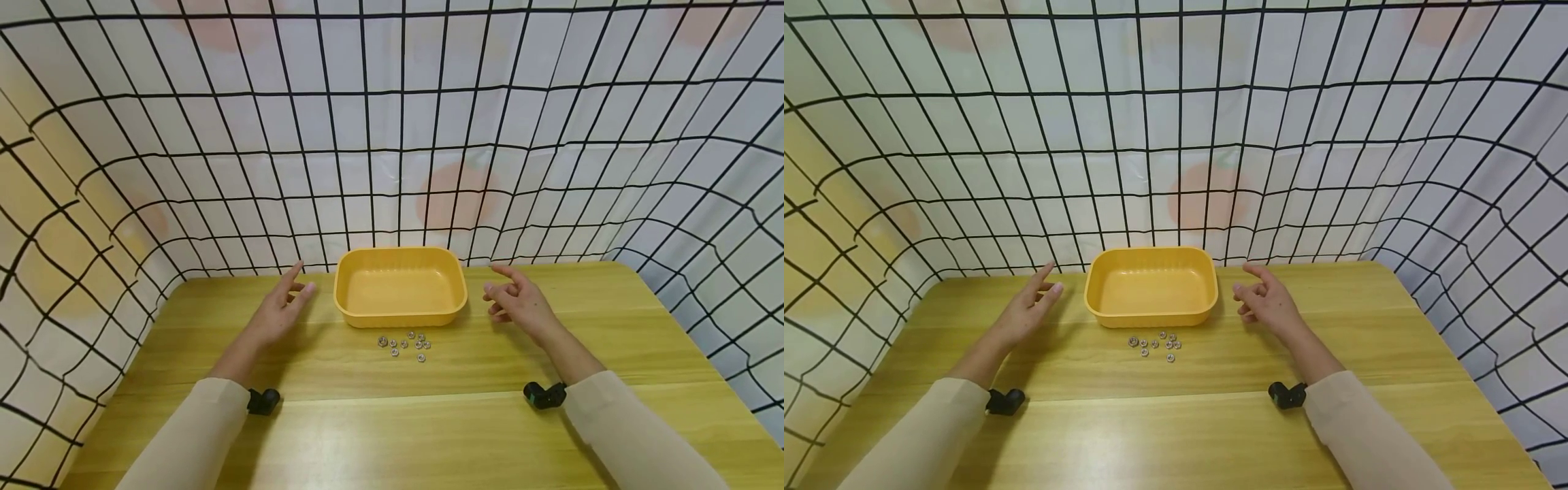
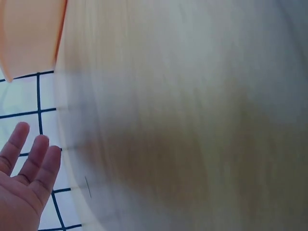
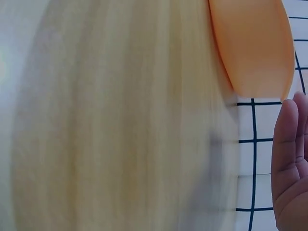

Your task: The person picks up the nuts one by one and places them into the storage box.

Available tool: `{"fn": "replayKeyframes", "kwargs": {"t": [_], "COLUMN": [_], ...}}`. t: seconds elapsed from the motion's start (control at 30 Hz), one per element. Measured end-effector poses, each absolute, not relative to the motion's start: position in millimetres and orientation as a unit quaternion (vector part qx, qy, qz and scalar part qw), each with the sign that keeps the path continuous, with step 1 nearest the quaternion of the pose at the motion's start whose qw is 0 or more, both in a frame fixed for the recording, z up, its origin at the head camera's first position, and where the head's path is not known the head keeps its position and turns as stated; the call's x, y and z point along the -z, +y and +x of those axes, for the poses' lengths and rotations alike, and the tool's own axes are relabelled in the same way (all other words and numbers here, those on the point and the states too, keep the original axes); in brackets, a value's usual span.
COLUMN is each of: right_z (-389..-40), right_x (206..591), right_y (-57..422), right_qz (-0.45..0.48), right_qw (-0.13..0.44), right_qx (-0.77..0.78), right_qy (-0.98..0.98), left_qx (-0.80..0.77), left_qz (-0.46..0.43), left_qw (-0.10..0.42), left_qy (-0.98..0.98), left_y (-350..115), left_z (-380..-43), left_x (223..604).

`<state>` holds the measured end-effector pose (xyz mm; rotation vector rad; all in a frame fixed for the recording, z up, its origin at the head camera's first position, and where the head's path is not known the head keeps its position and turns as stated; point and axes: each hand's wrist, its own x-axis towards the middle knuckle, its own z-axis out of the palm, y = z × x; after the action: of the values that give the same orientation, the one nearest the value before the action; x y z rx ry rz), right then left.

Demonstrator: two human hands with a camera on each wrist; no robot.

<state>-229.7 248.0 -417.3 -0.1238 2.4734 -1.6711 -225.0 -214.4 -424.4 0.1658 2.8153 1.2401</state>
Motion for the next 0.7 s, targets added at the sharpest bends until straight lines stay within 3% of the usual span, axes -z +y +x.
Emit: {"fn": "replayKeyframes", "kwargs": {"t": [0.7], "right_z": [-205], "right_x": [425], "right_y": [226], "right_qz": [-0.036], "right_qw": [0.141], "right_qx": [0.579], "right_qy": [0.802], "left_qx": [-0.489], "left_qz": [0.049], "left_qw": [0.036], "left_qy": [0.870], "left_y": [-190], "left_z": [-232], "left_x": [431]}}
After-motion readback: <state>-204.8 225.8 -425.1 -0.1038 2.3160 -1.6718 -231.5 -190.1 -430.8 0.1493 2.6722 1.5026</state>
